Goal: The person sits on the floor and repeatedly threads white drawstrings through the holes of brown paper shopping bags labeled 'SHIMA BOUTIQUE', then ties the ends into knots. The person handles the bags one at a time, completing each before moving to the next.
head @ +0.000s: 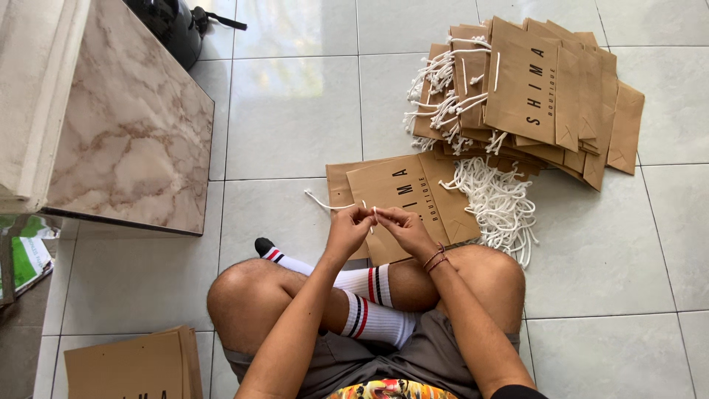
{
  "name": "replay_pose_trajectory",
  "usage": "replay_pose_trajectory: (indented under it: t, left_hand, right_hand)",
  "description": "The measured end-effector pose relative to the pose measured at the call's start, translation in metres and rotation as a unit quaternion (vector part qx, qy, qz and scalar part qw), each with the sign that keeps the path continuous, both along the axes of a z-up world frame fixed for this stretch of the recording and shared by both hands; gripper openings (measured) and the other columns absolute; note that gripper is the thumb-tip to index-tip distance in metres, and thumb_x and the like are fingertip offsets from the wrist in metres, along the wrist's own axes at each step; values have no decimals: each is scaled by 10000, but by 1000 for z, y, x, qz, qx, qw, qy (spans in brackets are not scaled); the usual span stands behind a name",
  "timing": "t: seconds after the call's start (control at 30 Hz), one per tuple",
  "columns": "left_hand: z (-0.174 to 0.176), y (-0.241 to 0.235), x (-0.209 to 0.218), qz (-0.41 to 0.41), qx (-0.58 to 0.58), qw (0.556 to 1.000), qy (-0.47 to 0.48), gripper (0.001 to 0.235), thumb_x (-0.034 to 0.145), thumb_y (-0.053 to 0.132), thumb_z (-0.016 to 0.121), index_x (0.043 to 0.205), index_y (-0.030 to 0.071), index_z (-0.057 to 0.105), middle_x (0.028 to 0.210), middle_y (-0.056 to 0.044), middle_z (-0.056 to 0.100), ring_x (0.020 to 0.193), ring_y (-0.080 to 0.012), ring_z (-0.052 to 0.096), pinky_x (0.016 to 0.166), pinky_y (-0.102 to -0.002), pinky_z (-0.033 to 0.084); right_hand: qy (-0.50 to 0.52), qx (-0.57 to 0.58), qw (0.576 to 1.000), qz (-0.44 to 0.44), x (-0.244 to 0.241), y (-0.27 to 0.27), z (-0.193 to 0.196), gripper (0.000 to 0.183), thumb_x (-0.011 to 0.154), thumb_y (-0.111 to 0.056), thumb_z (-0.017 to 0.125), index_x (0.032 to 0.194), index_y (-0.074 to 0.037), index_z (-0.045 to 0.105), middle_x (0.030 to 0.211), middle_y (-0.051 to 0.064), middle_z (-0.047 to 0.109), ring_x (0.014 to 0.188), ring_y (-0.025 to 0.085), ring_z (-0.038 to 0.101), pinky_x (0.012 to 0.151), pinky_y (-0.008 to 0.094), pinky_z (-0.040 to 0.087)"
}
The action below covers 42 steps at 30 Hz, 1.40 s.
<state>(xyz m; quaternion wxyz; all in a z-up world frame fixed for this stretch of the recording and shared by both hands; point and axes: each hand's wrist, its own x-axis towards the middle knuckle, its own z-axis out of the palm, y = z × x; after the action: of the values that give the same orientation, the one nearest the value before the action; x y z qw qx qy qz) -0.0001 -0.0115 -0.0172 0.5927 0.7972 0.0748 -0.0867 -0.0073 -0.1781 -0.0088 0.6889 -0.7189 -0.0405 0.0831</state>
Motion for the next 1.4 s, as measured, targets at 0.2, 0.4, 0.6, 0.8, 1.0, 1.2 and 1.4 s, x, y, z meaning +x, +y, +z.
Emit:
replay_pose_trajectory:
  t: [0.2,0.4,0.6,0.8,1.0,1.2,1.4]
  left_hand:
    - [27,-1,-7,15,3,1000,25,152,753,212,766,818,78,792,609,-47,694,602,-128,621,565,-261,471]
    - [32,-4,-11,20,105,994,-20,131,760,231,738,681,128,758,500,-29,642,500,-159,630,514,-281,485]
    - [22,-5,-7,60,-135,989,-18,81,817,122,744,852,59,781,590,7,613,591,-61,528,535,-214,433]
    - [38,-5,-9,31,-203,978,-25,96,815,51,748,905,23,770,671,-39,673,623,-83,596,592,-217,499]
    - [66,-3,-11,18,-136,988,-76,109,777,40,795,885,52,801,519,54,450,533,-6,411,506,-165,308]
    - [61,-1,-11,7,-37,989,-145,110,756,87,842,852,127,806,447,50,334,471,-50,336,483,-215,285]
    - [78,0,-12,10,13,993,-114,66,755,171,835,818,172,817,448,26,358,482,-82,388,503,-257,348]
  right_hand:
    - [-86,-116,989,-28,-6,2,9,279,804,-82,850,1069,-168,832,789,36,775,597,105,492,524,244,429]
    - [-264,-323,904,-90,-7,4,15,145,734,-193,855,758,-294,754,711,-97,745,644,141,668,640,255,539]
    - [-343,-236,897,-147,-2,10,38,124,797,-123,884,876,-204,832,1110,19,732,807,195,657,700,306,556]
    - [-35,99,992,-66,-1,-2,4,94,925,-87,773,1016,-84,796,1319,70,545,858,20,557,666,121,530]
    - [-45,114,991,-43,2,-4,15,65,994,-89,699,1017,-29,712,1303,85,524,813,35,571,674,144,496]
    - [-28,137,990,-11,3,-3,-18,106,1060,-111,583,1046,-18,632,1243,94,530,748,28,560,601,137,456]
    - [24,188,981,26,-2,0,-2,89,1104,-120,479,1070,-65,541,1129,44,495,708,15,433,576,144,373]
